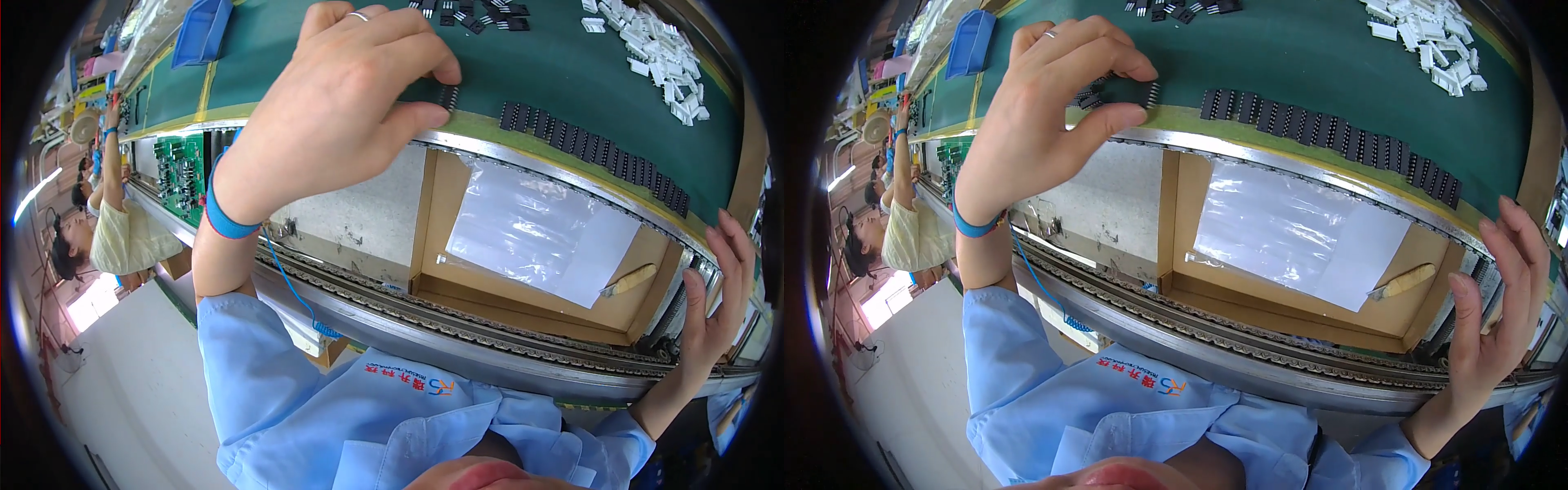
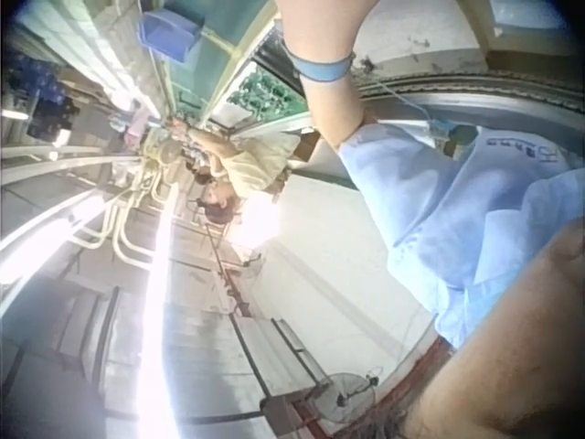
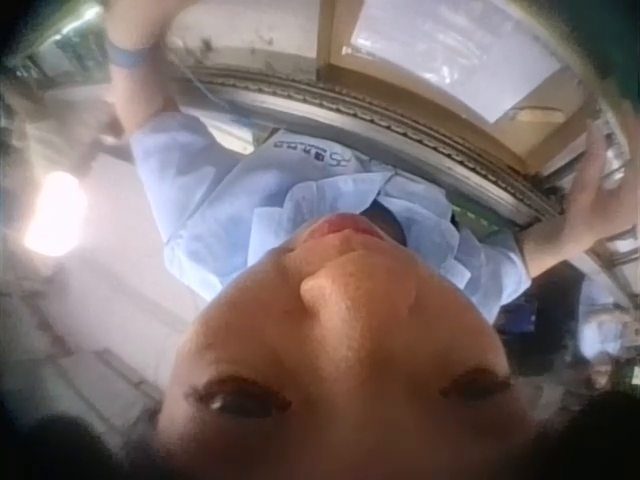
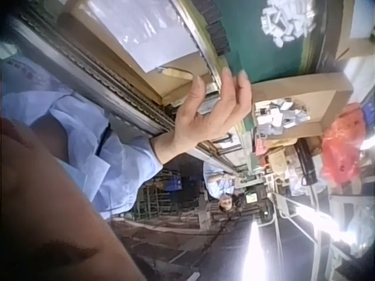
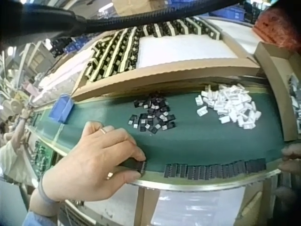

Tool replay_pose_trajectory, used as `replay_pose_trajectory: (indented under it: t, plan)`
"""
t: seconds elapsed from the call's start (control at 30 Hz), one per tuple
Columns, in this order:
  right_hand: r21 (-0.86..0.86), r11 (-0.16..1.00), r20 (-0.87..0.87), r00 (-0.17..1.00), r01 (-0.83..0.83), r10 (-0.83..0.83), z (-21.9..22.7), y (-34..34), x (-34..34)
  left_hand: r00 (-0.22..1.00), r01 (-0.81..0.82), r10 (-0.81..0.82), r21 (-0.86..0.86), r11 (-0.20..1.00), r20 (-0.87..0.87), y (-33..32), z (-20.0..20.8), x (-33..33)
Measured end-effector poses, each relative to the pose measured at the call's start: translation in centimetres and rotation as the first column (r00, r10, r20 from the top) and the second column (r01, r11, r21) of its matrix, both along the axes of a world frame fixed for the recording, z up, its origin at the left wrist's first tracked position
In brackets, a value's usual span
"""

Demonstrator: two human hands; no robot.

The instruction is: Insert various electronic components into a printed circuit board on an assembly line.

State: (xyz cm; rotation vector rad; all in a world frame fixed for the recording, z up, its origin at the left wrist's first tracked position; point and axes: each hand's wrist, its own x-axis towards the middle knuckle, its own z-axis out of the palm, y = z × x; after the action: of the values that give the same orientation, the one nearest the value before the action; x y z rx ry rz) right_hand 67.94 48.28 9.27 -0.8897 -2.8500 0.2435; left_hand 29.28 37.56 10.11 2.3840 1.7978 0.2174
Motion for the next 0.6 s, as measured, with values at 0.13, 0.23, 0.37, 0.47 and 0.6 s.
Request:
replay_pose_trajectory:
  t: [0.13,0.23,0.37,0.47,0.6]
  plan:
    - [0.018,1.0,0.031,0.999,-0.011,0.011,-0.1,0.1,0.4,0.999,0.01,-0.01,0.003,1.0,0.049,0.5,-0.6,1.5]
    - [-0.01,1.0,0.003,1.0,-0.004,0.004,-0.1,0.1,0.3,0.999,0.023,-0.023,-0.002,1.0,0.036,0.7,-0.6,1.8]
    - [-0.01,1.0,0.009,1.0,0.002,-0.002,0.0,0.1,0.2,0.999,-0.008,0.005,0.067,0.998,0.052,0.6,-0.4,1.3]
    - [-0.007,1.0,0.007,1.0,0.012,-0.012,-0.1,0.1,0.6,0.988,-0.137,0.139,0.032,0.99,-0.071,-0.4,1.2,-0.4]
    - [-0.013,1.0,-0.002,1.0,0.024,-0.024,-0.2,0.0,0.3,0.979,-0.139,0.142,0.031,0.99,-0.145,-2.2,1.5,-2.8]
